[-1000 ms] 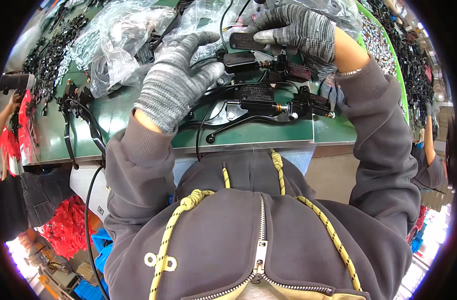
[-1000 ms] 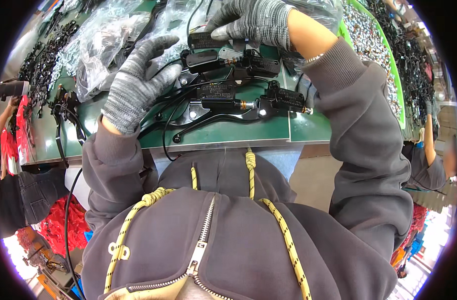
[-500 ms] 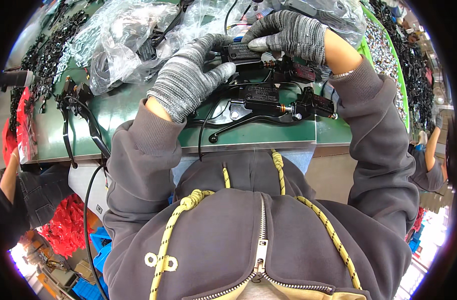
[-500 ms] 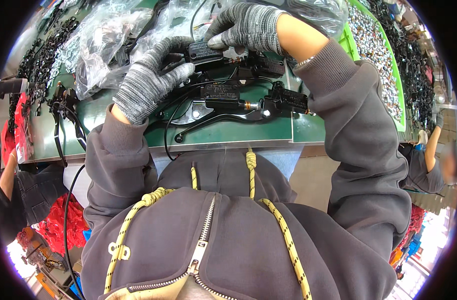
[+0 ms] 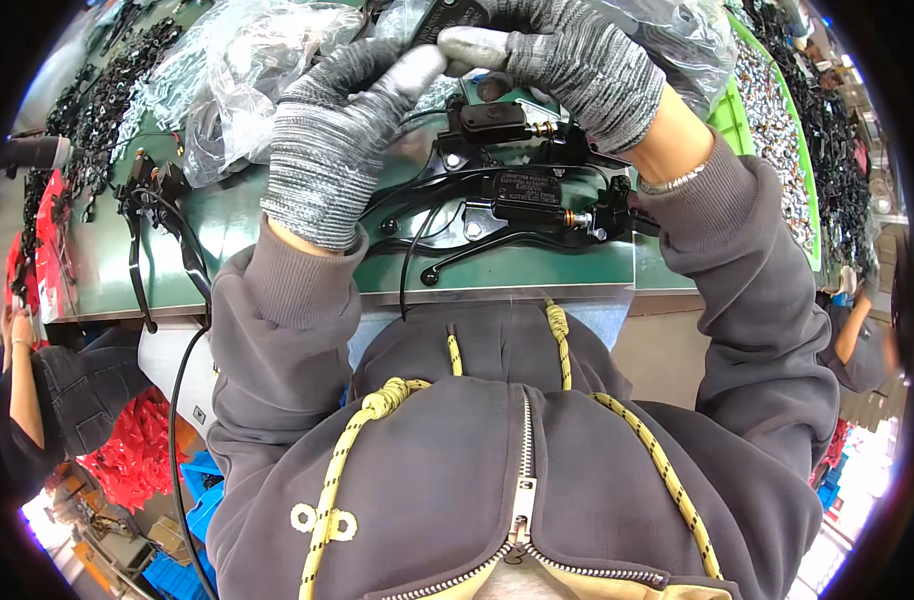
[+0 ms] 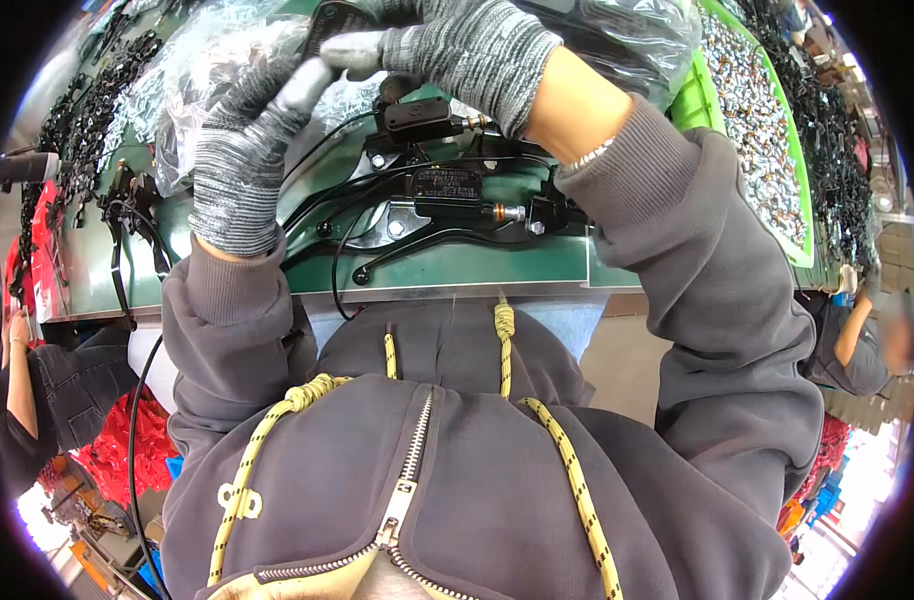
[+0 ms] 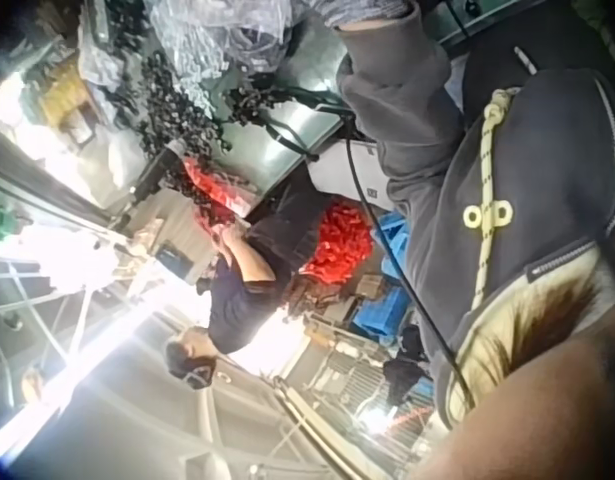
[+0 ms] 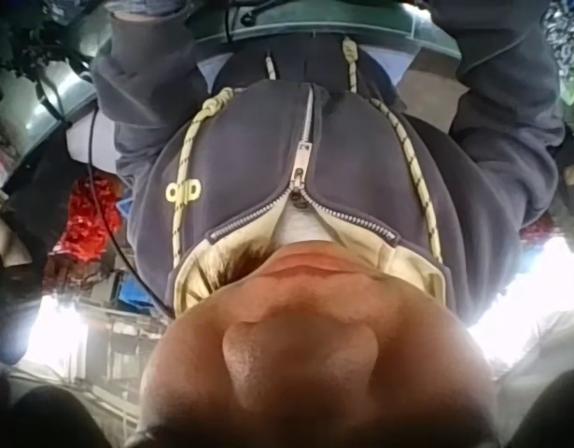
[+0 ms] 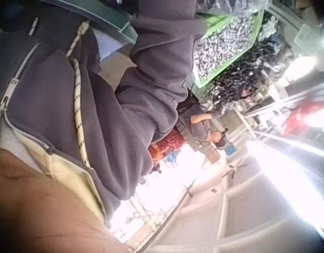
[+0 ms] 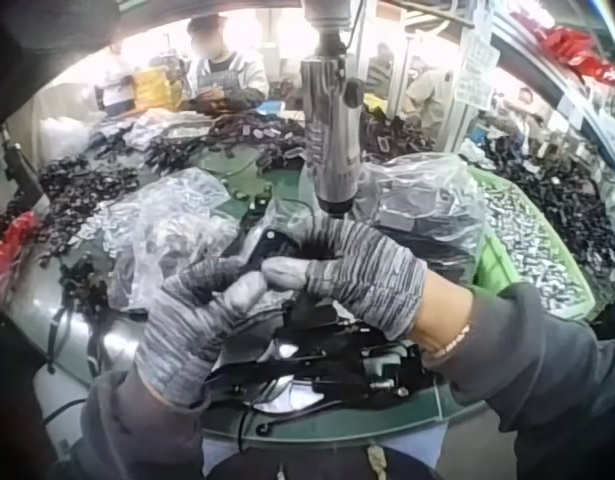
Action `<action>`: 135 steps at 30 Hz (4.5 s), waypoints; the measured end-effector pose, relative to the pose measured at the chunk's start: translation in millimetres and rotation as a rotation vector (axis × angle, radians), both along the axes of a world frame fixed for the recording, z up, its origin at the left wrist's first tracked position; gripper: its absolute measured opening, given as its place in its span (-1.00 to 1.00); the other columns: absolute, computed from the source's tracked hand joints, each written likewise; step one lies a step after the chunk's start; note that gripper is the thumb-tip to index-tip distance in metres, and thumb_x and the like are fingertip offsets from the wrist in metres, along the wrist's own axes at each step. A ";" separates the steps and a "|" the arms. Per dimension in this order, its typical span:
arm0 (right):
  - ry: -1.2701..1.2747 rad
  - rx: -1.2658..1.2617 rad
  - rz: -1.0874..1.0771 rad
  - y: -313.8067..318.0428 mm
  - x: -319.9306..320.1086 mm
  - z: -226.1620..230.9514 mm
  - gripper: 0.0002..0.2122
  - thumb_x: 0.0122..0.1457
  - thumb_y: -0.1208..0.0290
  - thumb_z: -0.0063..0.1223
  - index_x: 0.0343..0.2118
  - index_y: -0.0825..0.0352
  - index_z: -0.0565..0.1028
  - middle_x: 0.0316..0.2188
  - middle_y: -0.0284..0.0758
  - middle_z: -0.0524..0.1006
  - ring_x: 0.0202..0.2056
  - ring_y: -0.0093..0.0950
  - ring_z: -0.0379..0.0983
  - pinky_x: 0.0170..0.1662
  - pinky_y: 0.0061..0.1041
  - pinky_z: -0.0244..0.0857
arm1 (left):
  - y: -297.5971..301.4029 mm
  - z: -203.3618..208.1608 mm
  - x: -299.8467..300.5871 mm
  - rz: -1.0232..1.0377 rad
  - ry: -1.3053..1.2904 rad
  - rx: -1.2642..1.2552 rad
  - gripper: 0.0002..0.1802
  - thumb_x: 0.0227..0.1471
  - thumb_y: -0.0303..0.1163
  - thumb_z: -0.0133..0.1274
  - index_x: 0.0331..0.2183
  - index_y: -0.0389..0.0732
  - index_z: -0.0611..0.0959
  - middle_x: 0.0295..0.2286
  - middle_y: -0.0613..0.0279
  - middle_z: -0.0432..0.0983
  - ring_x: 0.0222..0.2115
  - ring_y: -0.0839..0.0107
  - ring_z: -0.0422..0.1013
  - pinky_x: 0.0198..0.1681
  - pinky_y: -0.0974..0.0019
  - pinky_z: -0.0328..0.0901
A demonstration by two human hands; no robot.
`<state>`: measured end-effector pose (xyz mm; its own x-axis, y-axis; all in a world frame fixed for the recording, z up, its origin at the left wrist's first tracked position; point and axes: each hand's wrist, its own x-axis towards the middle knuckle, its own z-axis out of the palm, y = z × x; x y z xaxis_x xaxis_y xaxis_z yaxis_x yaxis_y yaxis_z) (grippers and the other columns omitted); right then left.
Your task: Assembling small black electronic or mechanical components using an electric screwdriver on a production line.
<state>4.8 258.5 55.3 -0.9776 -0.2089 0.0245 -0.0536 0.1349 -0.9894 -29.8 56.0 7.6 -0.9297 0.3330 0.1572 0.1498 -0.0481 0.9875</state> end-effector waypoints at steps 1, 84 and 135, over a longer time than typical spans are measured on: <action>-0.048 -0.054 -0.030 -2.6 1.3 4.4 -0.70 0.24 0.38 0.20 0.01 0.34 0.53 -0.21 -0.46 0.58 -0.17 -0.69 0.45 -0.10 -0.65 0.37 | -3.3 1.8 0.0 -0.052 0.082 -0.034 -0.65 0.03 -0.29 0.35 -0.17 -0.27 0.71 -0.46 0.22 0.64 -0.43 0.53 0.49 -0.32 0.43 0.39; 0.256 1.308 0.091 8.5 -133.7 -40.9 -0.78 0.14 0.34 0.20 -0.20 0.33 0.55 -0.33 -0.15 0.62 -0.26 -0.27 0.56 -0.17 -0.36 0.42 | 19.4 -32.2 6.5 -0.258 0.291 -0.375 -0.72 0.02 -0.45 0.30 -0.19 -0.27 0.65 -0.34 0.18 0.62 -0.30 0.50 0.50 -0.18 0.36 0.43; -0.384 0.295 0.093 68.5 -15.5 -28.9 -0.76 0.10 0.50 0.33 -0.16 0.36 0.60 -0.41 -0.36 0.61 -0.38 -0.64 0.52 -0.30 -0.63 0.45 | 22.8 -35.9 8.3 -0.214 0.352 -0.391 -0.72 -0.01 -0.43 0.32 -0.21 -0.24 0.67 -0.33 0.18 0.63 -0.28 0.44 0.53 -0.14 0.33 0.43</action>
